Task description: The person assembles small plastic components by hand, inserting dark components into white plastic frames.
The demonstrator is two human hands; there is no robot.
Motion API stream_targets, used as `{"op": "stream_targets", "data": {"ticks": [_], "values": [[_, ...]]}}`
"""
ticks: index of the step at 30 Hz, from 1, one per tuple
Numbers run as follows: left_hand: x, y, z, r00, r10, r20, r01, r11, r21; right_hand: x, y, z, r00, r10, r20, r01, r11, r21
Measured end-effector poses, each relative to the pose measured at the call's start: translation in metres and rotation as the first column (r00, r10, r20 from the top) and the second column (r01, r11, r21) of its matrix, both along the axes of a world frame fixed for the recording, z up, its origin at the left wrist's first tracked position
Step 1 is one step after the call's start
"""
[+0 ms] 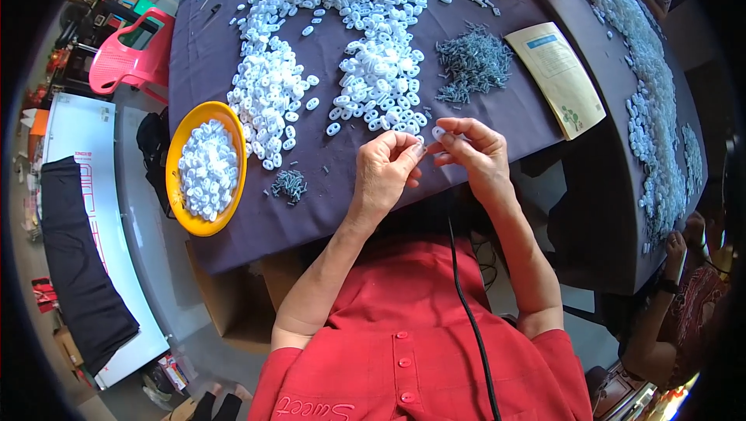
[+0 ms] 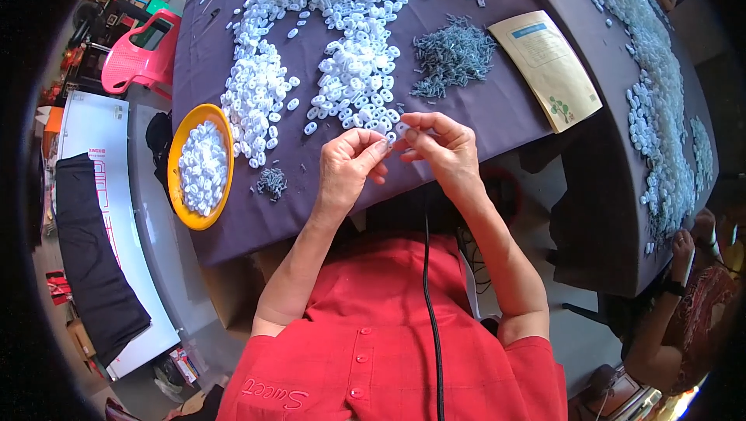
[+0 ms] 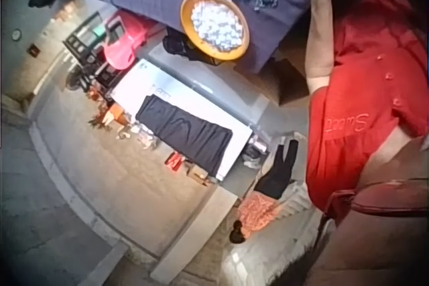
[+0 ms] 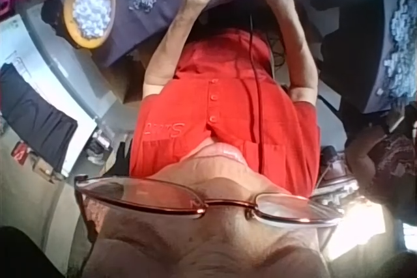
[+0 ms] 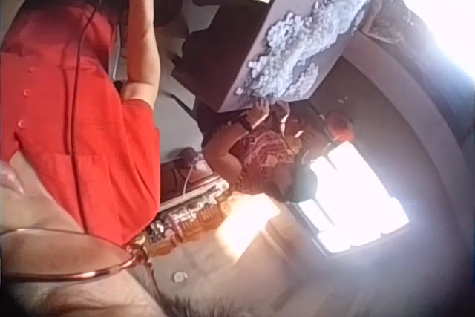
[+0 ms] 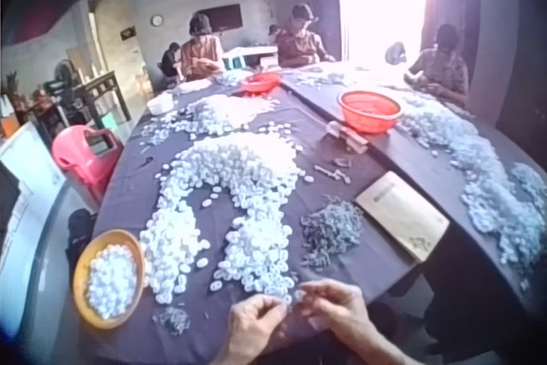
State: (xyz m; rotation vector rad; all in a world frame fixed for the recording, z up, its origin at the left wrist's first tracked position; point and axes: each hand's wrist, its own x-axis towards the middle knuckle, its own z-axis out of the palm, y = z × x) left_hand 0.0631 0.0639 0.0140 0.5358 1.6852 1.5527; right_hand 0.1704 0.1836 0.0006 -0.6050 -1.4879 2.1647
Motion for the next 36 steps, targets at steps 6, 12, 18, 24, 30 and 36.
{"op": "stream_targets", "data": {"ticks": [6,12,18,24,30,36], "values": [[0.002,0.002,-0.001,1.0,0.005,0.017,-0.005,1.0,0.024,-0.002,-0.004,-0.002,1.0,-0.003,0.019,0.004,0.999,-0.052],[0.002,0.001,-0.001,1.0,0.013,0.013,-0.013,1.0,0.019,-0.002,-0.003,-0.004,1.0,0.003,0.014,-0.002,0.999,-0.045],[0.0,0.0,-0.001,0.999,0.011,-0.031,-0.012,1.0,-0.028,-0.005,-0.006,-0.007,0.999,0.048,0.021,-0.05,0.994,0.098],[0.002,0.002,-0.01,0.996,0.09,-0.013,-0.09,0.996,-0.006,-0.009,-0.015,-0.013,0.999,-0.014,0.033,0.003,0.952,0.306],[0.0,-0.001,-0.017,0.941,0.163,0.295,-0.201,0.975,0.1,-0.013,-0.023,-0.008,0.998,0.011,-0.062,0.009,0.951,0.31],[0.0,-0.005,-0.019,0.912,0.136,0.387,-0.21,0.965,0.155,-0.014,-0.021,-0.005,0.999,-0.051,-0.008,0.043,0.732,0.679]]}}
